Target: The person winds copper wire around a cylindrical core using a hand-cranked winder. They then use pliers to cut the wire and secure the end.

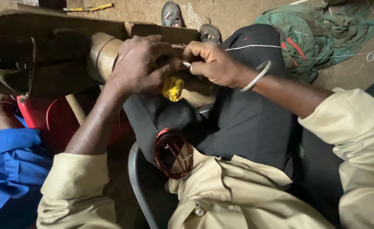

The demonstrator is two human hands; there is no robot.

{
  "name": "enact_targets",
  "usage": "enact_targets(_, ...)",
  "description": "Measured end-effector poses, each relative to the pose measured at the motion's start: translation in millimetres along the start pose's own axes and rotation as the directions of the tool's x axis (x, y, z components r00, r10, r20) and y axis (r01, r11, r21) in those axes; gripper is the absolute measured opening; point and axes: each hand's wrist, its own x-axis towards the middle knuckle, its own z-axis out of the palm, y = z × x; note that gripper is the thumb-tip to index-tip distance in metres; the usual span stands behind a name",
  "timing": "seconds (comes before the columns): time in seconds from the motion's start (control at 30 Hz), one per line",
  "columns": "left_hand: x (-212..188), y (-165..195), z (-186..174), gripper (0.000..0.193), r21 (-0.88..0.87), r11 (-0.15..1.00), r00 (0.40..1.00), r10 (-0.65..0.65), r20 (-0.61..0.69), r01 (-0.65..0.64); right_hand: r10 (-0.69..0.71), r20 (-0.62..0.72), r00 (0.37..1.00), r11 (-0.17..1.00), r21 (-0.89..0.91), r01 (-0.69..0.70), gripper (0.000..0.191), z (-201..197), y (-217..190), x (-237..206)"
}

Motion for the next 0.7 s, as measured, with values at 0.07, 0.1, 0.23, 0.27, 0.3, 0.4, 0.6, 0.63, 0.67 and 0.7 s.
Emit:
enact_targets(0.07,1,-1,0,0.031,-0.041,0.989,0.985,-0.139,0.100,0.143,0.002,0.085,0.996,0.983,0.183,-0.017,0.025,-2,-1,-1)
enact_targets(0.1,1,-2,0,0.031,-0.032,0.988,0.984,-0.143,0.110,0.148,-0.003,0.072,0.997,0.982,0.187,-0.011,0.020,-2,-1,-2)
enact_targets(0.23,-5,-4,4,0.031,-0.010,0.995,0.993,-0.096,0.071,0.097,0.120,-0.021,0.993,0.985,0.128,-0.117,0.015,2,4,-1)
enact_targets(0.27,-7,-6,4,0.033,-0.011,0.998,0.997,-0.066,0.043,0.066,0.188,-0.059,0.980,0.978,0.099,-0.182,0.019,2,5,0)
enact_targets(0.3,-10,-7,4,0.034,0.046,0.999,1.000,0.004,-0.010,-0.004,0.158,-0.102,0.982,0.986,0.076,-0.151,0.019,3,7,2)
enact_targets(0.4,-19,-14,-1,0.036,0.075,0.993,0.996,0.089,-0.025,-0.087,-0.042,-0.213,0.976,0.972,-0.233,-0.009,0.019,9,8,8)
enact_targets(0.6,-45,-18,-18,0.031,-0.507,0.816,0.957,-0.280,0.075,0.279,-0.249,-0.166,0.954,0.813,-0.570,0.114,0.019,36,-1,18)
enact_targets(0.63,-46,-17,-17,0.030,-0.531,0.779,0.937,-0.336,0.094,0.332,-0.245,-0.142,0.959,0.798,-0.591,0.116,0.019,37,-1,21)
enact_targets(0.67,-46,-15,-17,0.030,-0.521,0.811,0.958,-0.284,0.044,0.265,-0.241,-0.119,0.963,0.783,-0.611,0.121,0.019,37,0,24)
enact_targets(0.7,-44,-15,-17,0.031,-0.485,0.853,0.972,-0.235,-0.022,0.195,-0.229,-0.108,0.968,0.846,-0.513,0.143,0.019,31,0,24)
